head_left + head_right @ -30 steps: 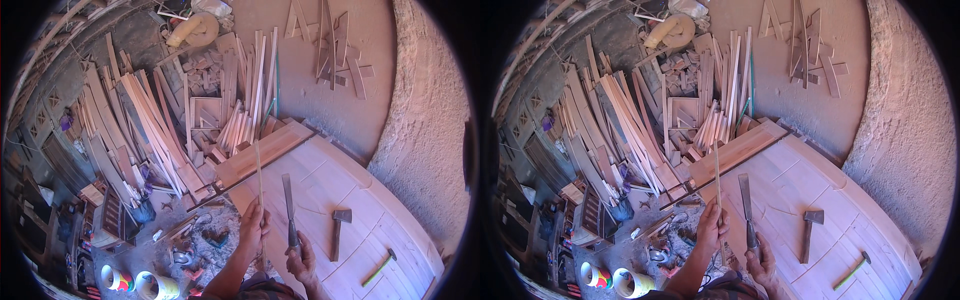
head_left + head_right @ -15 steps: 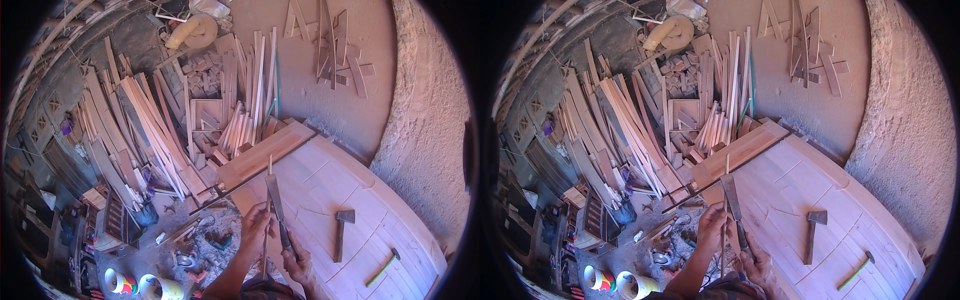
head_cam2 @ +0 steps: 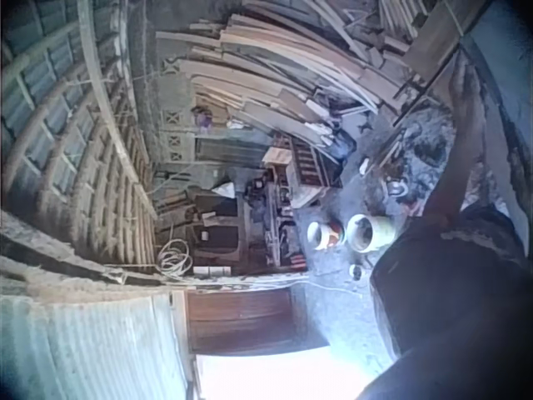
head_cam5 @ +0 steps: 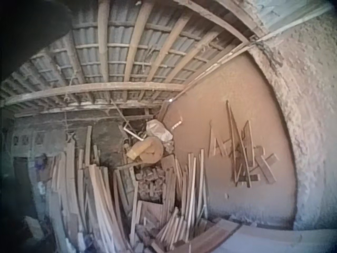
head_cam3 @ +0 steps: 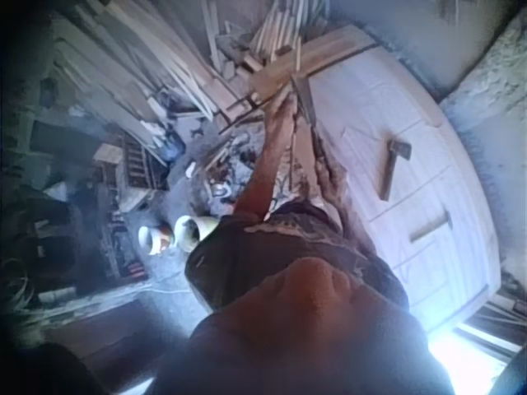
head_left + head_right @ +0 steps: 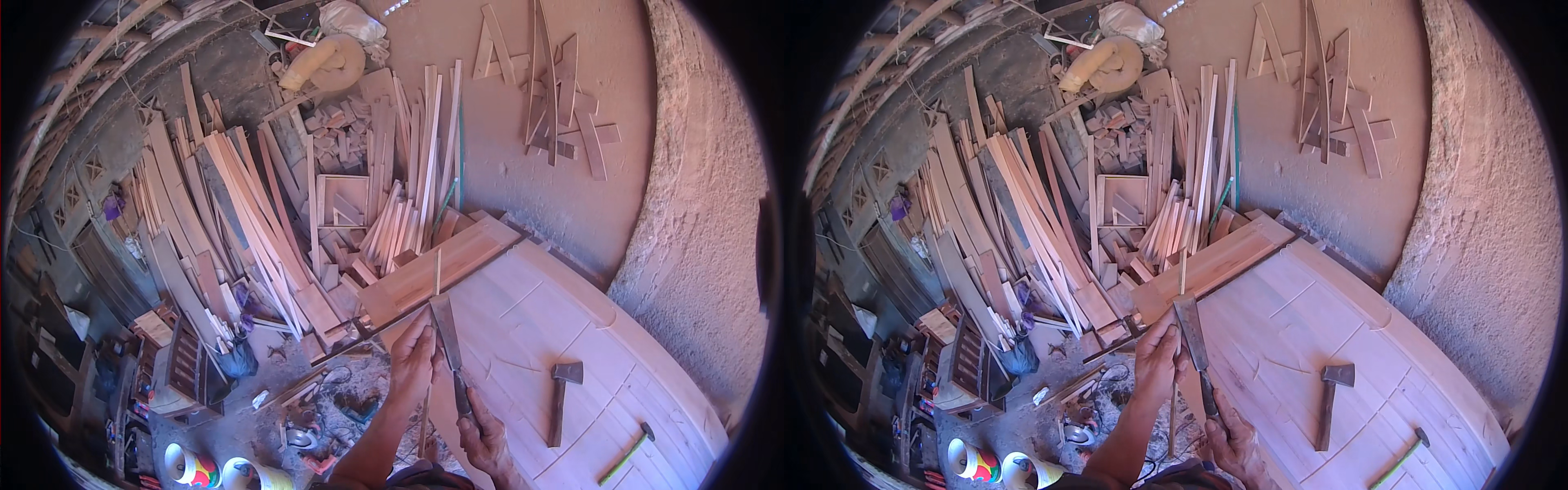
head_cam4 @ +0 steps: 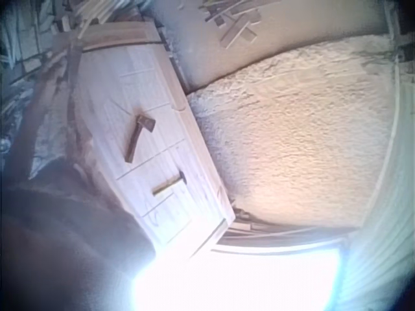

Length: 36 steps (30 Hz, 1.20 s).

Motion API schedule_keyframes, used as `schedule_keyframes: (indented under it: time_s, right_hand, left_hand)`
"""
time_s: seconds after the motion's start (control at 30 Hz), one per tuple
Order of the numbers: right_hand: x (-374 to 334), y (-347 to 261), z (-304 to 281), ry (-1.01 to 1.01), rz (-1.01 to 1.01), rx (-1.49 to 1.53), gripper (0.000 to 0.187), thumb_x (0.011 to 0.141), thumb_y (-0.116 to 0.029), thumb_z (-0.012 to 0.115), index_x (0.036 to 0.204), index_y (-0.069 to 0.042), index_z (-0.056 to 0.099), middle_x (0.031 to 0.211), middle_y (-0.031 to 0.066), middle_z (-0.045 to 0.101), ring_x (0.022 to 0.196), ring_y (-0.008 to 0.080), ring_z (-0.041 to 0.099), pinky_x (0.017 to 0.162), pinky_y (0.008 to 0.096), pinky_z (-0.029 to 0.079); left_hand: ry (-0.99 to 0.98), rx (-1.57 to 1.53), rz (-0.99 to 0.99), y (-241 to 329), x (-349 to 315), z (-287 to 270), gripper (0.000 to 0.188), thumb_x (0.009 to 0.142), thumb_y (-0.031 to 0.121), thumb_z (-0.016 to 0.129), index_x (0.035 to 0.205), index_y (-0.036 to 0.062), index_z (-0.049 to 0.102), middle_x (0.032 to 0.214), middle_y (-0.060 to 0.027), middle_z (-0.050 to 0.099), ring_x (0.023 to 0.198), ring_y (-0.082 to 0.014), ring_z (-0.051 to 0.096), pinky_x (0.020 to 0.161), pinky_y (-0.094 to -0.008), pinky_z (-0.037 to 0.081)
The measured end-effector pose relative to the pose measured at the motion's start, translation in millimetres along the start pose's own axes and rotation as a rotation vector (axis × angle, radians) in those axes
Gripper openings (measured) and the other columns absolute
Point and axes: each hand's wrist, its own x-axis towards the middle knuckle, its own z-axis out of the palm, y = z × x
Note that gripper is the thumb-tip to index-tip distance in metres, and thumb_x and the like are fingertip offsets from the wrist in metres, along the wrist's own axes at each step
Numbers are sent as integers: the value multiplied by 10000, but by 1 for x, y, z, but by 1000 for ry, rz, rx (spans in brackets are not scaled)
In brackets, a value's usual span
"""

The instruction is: The person uses a power drill on a wooden door, then uses a chisel and hammer to shape and fit a wooden component into the door structure.

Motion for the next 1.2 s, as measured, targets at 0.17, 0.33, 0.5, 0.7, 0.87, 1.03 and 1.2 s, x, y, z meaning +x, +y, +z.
schedule_keyframes:
  time_s: [0.17,0.33,0.5,0.7,0.87,1.03,1.2]
  right_hand:
    - [6,0,3,10,7,-73,555,989,-52,517,1523,-58,365,786,25,624,589,74,557,562,249,489]
    - [9,2,4,40,-31,-251,526,975,-70,538,1485,-23,416,780,73,649,643,129,608,611,288,504]
    - [42,9,-5,246,-196,-369,503,991,-107,517,1475,-13,423,883,129,664,700,164,637,625,322,518]
    - [124,-25,-70,585,-34,195,568,1027,-167,509,1544,-52,304,733,8,531,497,55,461,407,238,392]
    - [50,-4,-18,160,-24,-146,515,1000,-135,523,1496,-47,413,759,17,594,549,76,531,509,267,463]
    - [25,4,-3,63,-9,-114,537,987,-81,547,1505,-62,406,739,31,593,562,78,538,543,268,470]
    - [20,5,-1,97,-14,-118,515,982,-73,552,1484,-51,437,753,45,608,595,79,549,565,263,468]
  left_hand:
    - [-4,-13,-27,-1,13,-3,418,1076,160,436,1490,98,437,770,32,497,560,-20,431,494,-157,383]
    - [-15,168,175,-19,20,-5,389,1071,157,453,1452,89,486,748,44,513,574,-18,416,486,-176,368]
    - [-138,438,268,-27,1,3,435,1004,22,491,1437,-12,468,1148,-64,573,852,-80,544,729,-185,440]
    - [-86,102,-51,-57,-21,-12,449,1019,87,494,1465,46,452,920,-24,586,615,-58,478,535,-205,443]
    - [-3,-97,-37,-6,28,11,407,1075,217,447,1473,139,455,702,49,439,475,-17,367,370,-179,316]
    - [-18,-75,-31,-8,38,11,424,1078,152,426,1493,66,411,906,28,546,706,-16,502,575,-163,439]
    - [-63,134,209,-30,34,7,425,1071,115,434,1480,3,401,1161,-62,620,962,-100,600,838,-225,491]
